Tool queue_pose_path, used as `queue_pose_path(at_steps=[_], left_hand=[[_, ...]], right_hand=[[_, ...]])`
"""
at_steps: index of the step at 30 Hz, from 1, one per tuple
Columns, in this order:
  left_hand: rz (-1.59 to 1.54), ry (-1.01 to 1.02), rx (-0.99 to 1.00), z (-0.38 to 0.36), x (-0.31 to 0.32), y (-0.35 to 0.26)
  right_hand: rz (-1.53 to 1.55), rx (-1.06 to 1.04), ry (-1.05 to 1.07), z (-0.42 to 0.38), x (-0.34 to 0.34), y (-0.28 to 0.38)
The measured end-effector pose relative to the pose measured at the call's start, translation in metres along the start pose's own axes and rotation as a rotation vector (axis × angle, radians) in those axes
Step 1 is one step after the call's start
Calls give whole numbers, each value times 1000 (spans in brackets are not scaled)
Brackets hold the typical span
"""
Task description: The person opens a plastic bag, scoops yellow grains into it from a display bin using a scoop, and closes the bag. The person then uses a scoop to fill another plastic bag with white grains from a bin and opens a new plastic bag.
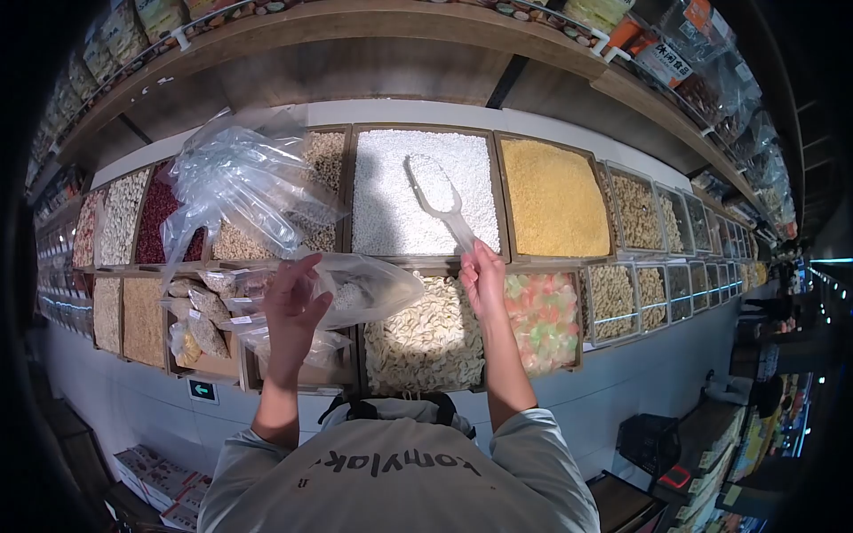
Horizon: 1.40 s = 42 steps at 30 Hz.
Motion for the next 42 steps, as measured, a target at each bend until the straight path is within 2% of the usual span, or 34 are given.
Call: queue_pose_path(at_steps=[5,14,18,20,22,24,28,30,33,37,39,40,42], left_hand=[[196,44,-71,1,2,-6],[169,118,-93,4,-2,6],[160,149,-134,5,-5,6],[80,146,-200,6,-6,6],[61,140,-194,8,-6,7],[43,139,-188,11,-7,6],[20,176,-260,15,-11,6],[0,172,-272,14,-11,7],[-66,176,-271,11,-12,8],[-128,253,-263,6,-11,10],[-144,272,-250,3,-9,7],[-162,272,-258,1,-9,7],[-178,273,-267,0,-8,5]], right_hand=[[63,-6,25,3,3,-6],[-5,24,29,-16,-10,2],[-56,51,70,-42,-14,27],[-95,73,147,-55,-17,39],[-96,87,157,-66,-22,47],[-128,117,252,-76,-25,53],[-165,158,343,-88,-29,58],[-258,211,416,-92,-24,61],[-391,297,386,-93,-16,60],[-565,284,439,-82,15,62],[-800,209,555,-83,45,68],[-797,208,551,-91,66,77],[-1262,10,607,-108,107,95]])
Point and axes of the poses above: each hand's wrist, its own z-axis towards the middle knuckle, its own x-axis out of the palm, y = z × x, the point moved 3 cm from there along z, towards the middle knuckle, and after that the axes turned 14 degrees about -z, right-handed, at the moved point
